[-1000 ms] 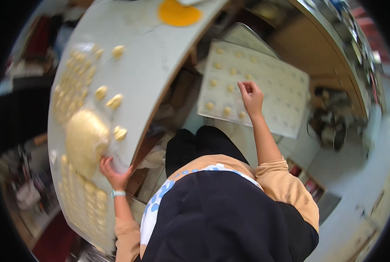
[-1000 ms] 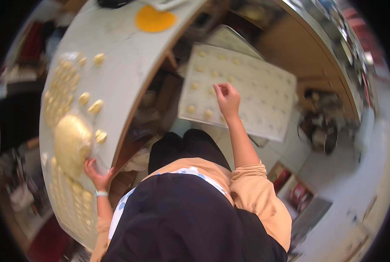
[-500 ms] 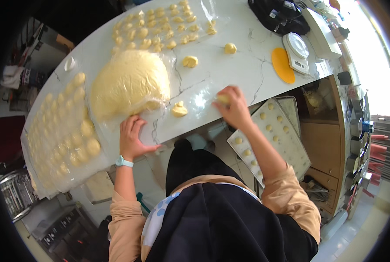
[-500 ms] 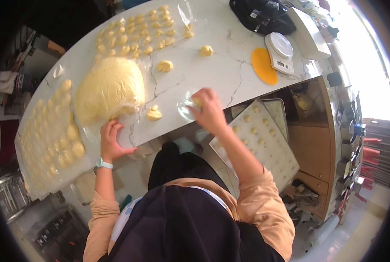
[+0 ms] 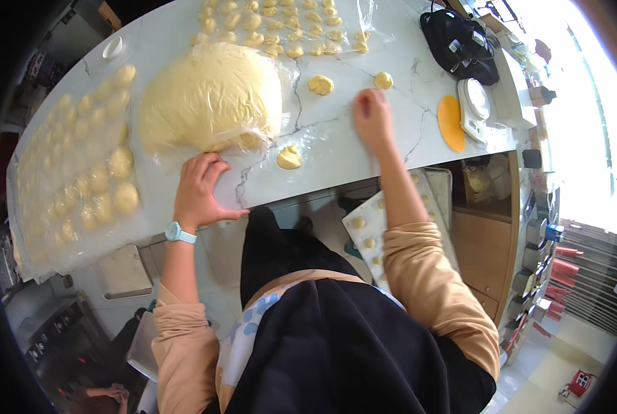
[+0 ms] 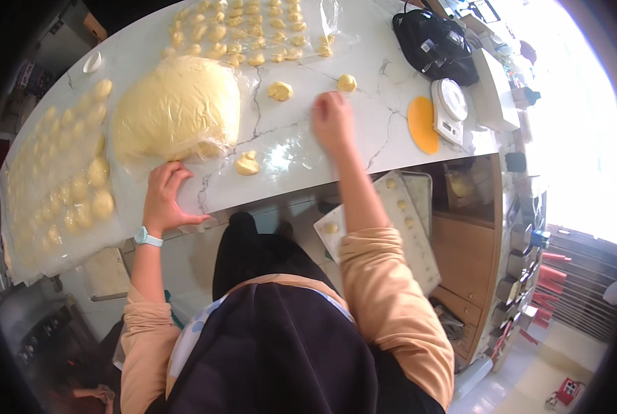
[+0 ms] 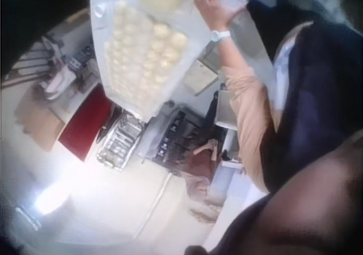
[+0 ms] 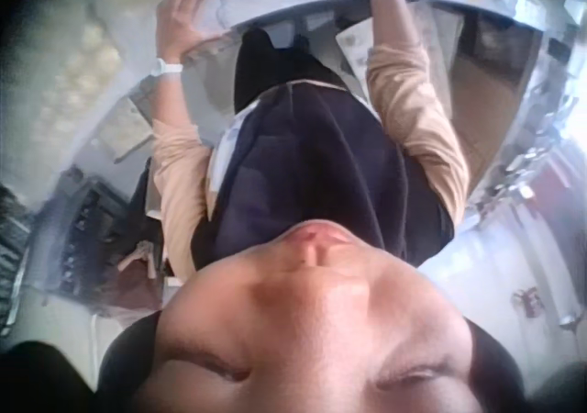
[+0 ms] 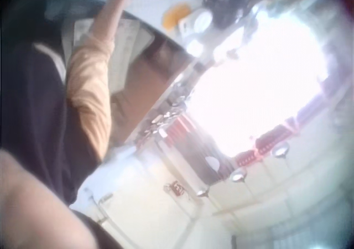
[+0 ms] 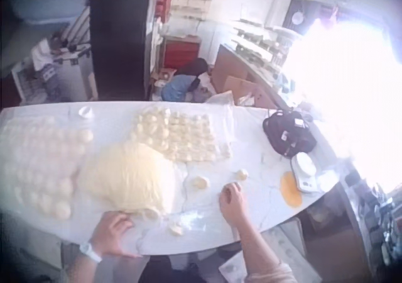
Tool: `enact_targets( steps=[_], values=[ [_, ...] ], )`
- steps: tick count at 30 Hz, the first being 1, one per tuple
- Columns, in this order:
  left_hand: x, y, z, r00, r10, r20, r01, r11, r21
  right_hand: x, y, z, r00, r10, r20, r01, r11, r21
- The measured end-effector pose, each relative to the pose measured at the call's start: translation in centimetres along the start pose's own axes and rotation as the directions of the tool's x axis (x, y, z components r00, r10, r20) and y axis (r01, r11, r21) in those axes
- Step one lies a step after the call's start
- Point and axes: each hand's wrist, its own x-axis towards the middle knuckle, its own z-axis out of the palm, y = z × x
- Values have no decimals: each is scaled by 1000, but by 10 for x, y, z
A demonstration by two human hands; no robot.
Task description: The person rolls small dough pieces into balls on the countertop by hand and arranges them onto a baking tray.
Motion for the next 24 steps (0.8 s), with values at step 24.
enact_targets(
  steps=[24],
  values=[
    [-7, -6, -5, 1000, -4, -5, 5, 997, 72, -22, -33, 15, 981, -29, 189, 9, 994, 108]
  ],
)
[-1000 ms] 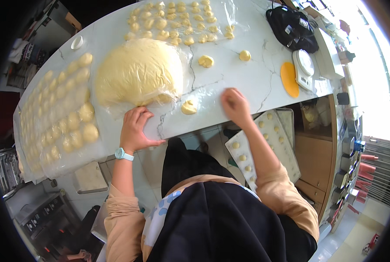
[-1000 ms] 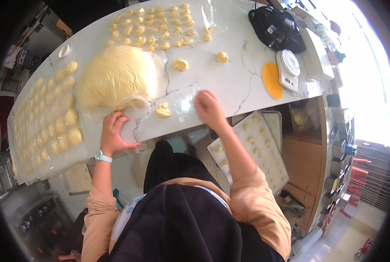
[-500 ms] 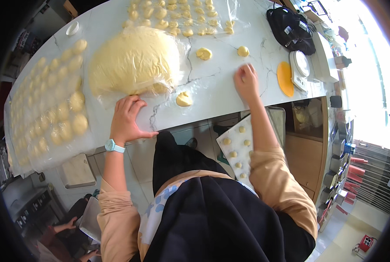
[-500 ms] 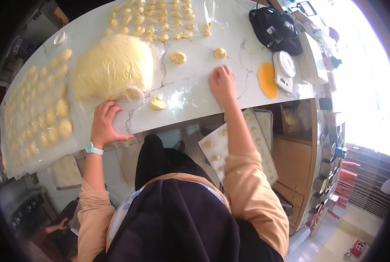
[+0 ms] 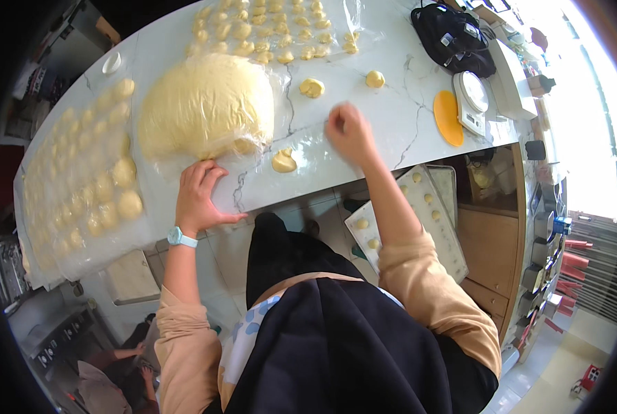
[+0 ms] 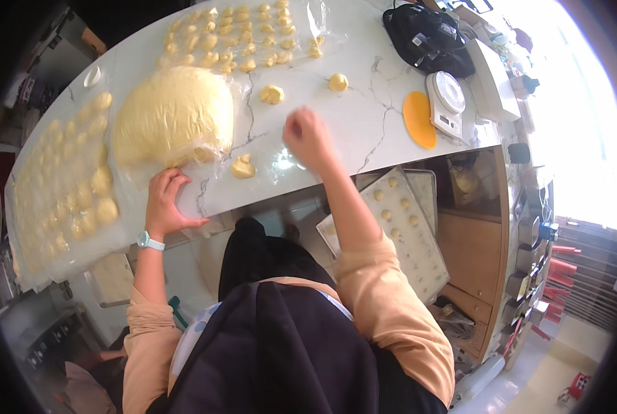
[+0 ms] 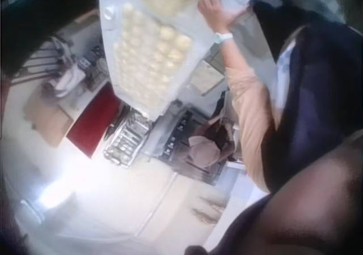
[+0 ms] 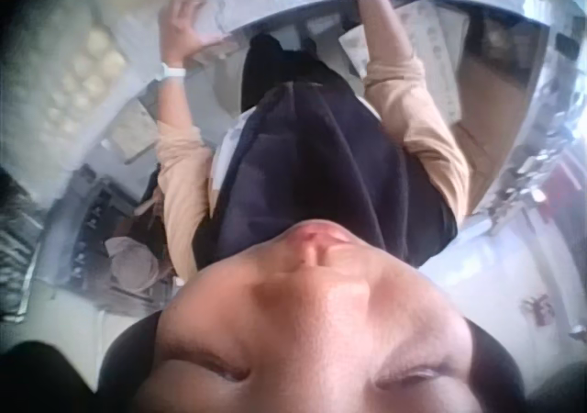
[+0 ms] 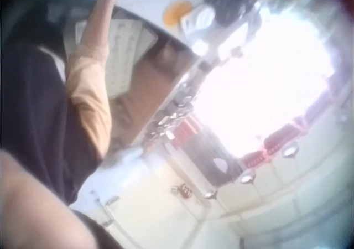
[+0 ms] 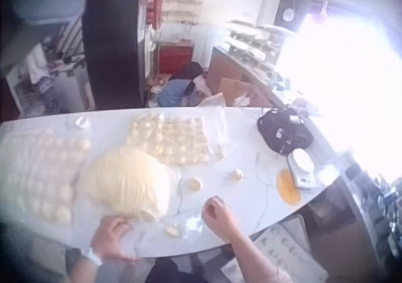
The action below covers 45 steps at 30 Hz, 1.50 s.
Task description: The person rolls small dough pieces into balls on the countertop by hand and arranges them onto a baking tray.
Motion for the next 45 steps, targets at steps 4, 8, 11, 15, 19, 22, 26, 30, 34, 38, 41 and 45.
enact_targets(
  steps=[4, 8, 11, 15, 19, 22, 26, 30, 34, 38, 41, 45],
  values=[
    [4, 2, -4, 1000, -7, -3, 8, 1000, 3, -31, 25, -45, 996, -61, -67, 64, 997, 49],
    [6, 4, 4, 1000, -6, 17, 6, 1000, -1, 13, 29, -26, 987, -28, -156, 14, 996, -91],
    [-3, -2, 3, 1000, -4, -2, 4, 1000, -6, -13, -6, -8, 1000, 1, 25, -1, 1000, -11],
    [2, 4, 0, 999, -8, 34, 8, 1000, 6, -37, 24, -50, 982, -69, -177, 62, 997, -43],
    [3, 4, 8, 999, -11, 31, 12, 1000, -16, 7, 17, -21, 978, 53, -203, -55, 998, -3],
    [-7, -1, 0, 998, -29, 50, 28, 999, 22, -38, -7, -11, 995, 100, -2, -99, 987, 128],
    [-4, -1, 0, 998, -37, 60, 35, 999, 26, -64, -10, -49, 939, 315, -134, -291, 941, 174],
    [0, -5, 8, 996, -8, 83, 3, 998, 59, -60, 8, -60, 982, 174, -76, -156, 966, 205],
    [-9, -12, 9, 994, 37, 99, -47, 994, 97, -149, 24, -116, 847, 470, -249, -202, 718, 666],
    [-11, 0, 0, 989, 84, 120, -102, 984, 149, -335, 111, -140, 385, 919, -91, -278, 209, 937],
    [0, 1, 7, 976, 161, 143, -178, 977, 113, -470, 150, -128, 43, 956, -289, -485, 273, 831],
    [-3, -7, 3, 970, 162, 183, -193, 967, 168, -503, 154, -100, -110, 864, -491, -853, 172, 493]
  ],
)
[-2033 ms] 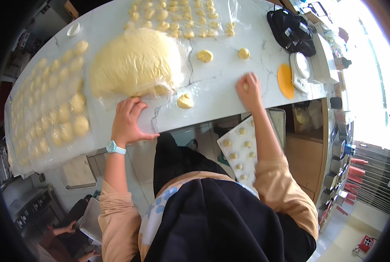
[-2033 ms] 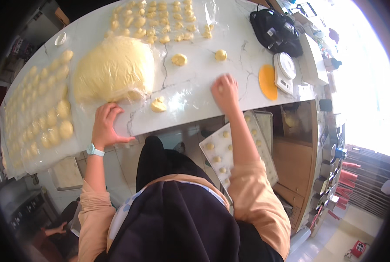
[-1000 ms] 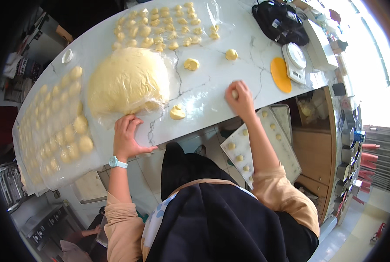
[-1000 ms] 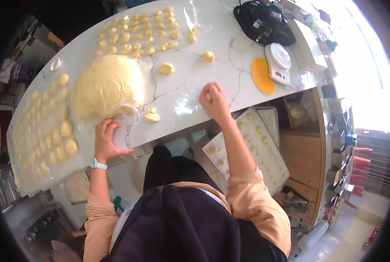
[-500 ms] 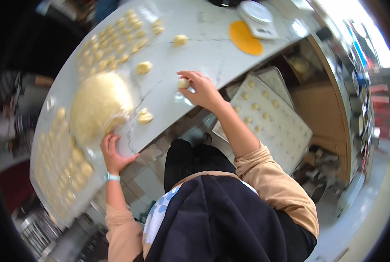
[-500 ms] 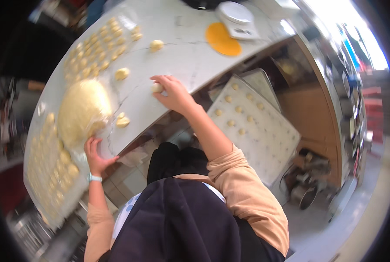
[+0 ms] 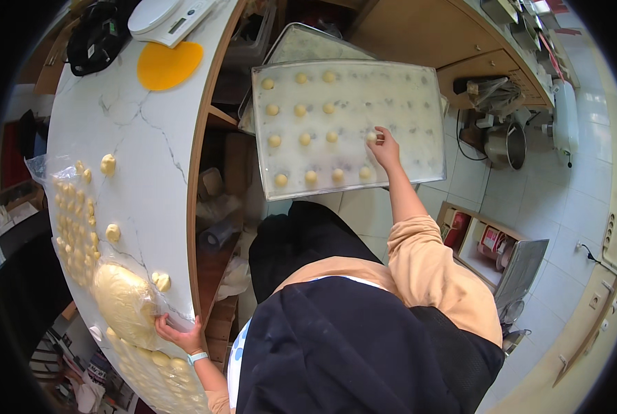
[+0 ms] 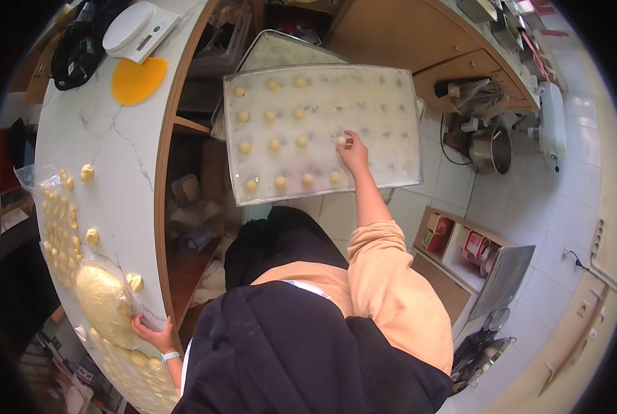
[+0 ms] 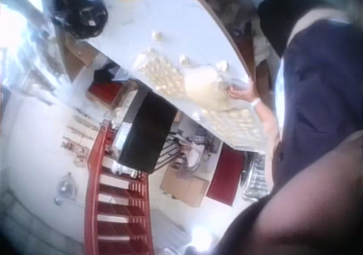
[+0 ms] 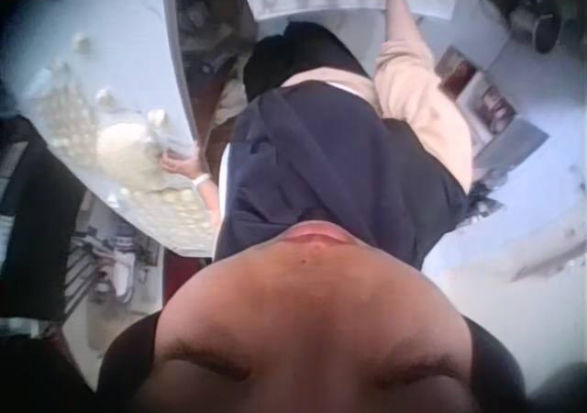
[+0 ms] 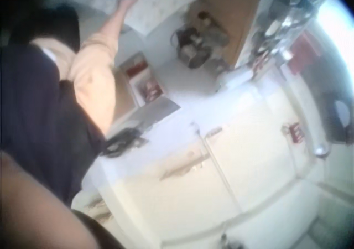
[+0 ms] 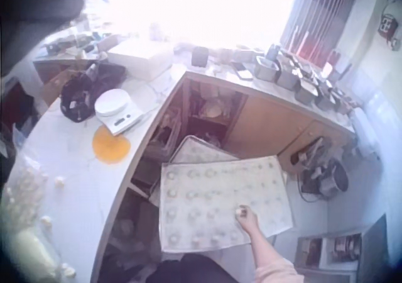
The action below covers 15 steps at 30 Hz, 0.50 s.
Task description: The person rolls small dough pieces into balls on the countertop by hand and arranges them onto a baking tray.
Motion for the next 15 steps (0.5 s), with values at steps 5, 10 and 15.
enact_targets(
  steps=[5, 10, 15],
  values=[
    [-1, 1, 5, 1000, 8, -7, -8, 1000, 5, 6, 8, 16, 994, -98, 36, 100, 994, -47],
    [5, 14, 1, 999, -53, 10, 53, 997, -47, 16, 6, 5, 953, -293, -74, 267, 932, -245],
    [-12, 3, 1, 991, -114, -75, 109, 992, -71, -69, -212, 76, 832, -553, 41, 536, 821, 198]
  ],
)
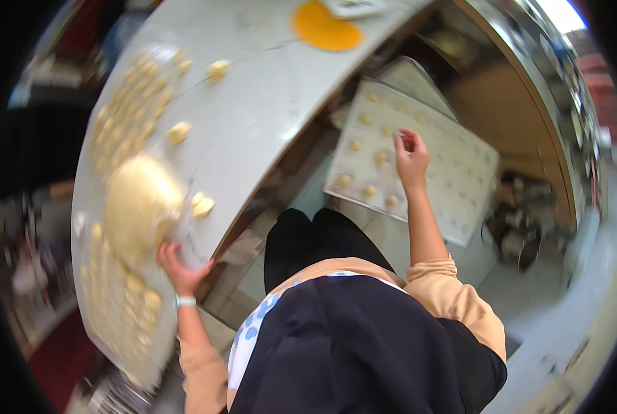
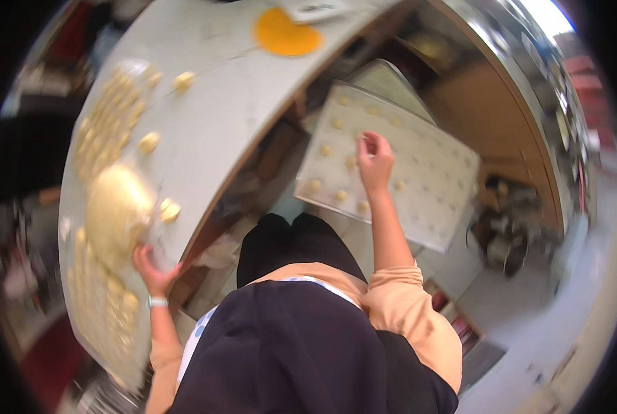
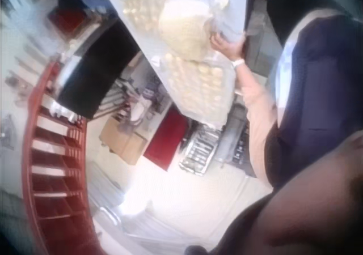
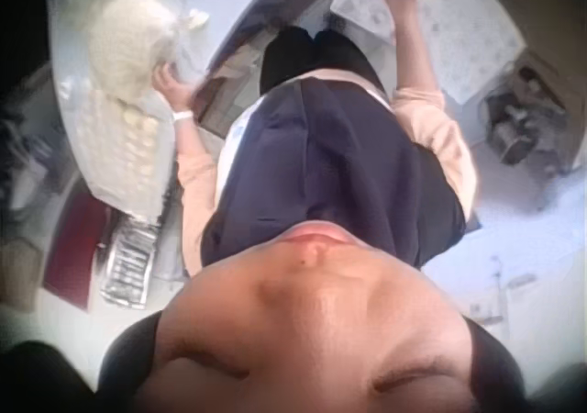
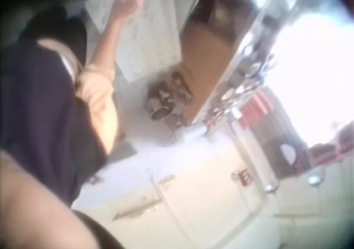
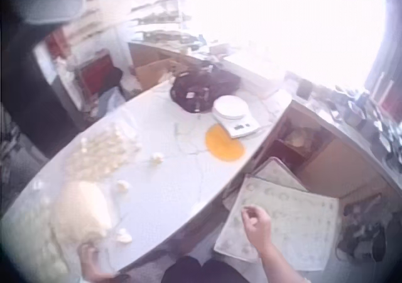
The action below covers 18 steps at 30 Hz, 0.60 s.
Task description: The person rolls small dough pieces into balls on the countertop by hand and arranges them onto a baking tray.
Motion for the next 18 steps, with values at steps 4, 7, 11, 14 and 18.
enact_targets(
  steps=[4, 7, 11, 14, 18],
  values=[
    [23, 10, -5, 997, -73, 6, 73, 997, -14, -59, -194, 105, 668, -468, 578, 348, 883, 314],
    [23, 6, -2, 997, -77, -12, 76, 996, -54, -116, -232, 191, 157, -798, 582, 608, 542, 579],
    [6, 5, -5, 993, -110, -49, 106, 992, -74, -116, -230, 189, 396, -601, 694, 304, 799, 519],
    [14, 11, -5, 991, -102, -84, 95, 992, -87, -57, -204, 162, 505, -584, 635, 507, 797, 329],
    [21, 13, -5, 992, -113, -57, 104, 985, -139, 6, -205, 214, 581, -699, 418, 748, 661, 64]
  ],
)
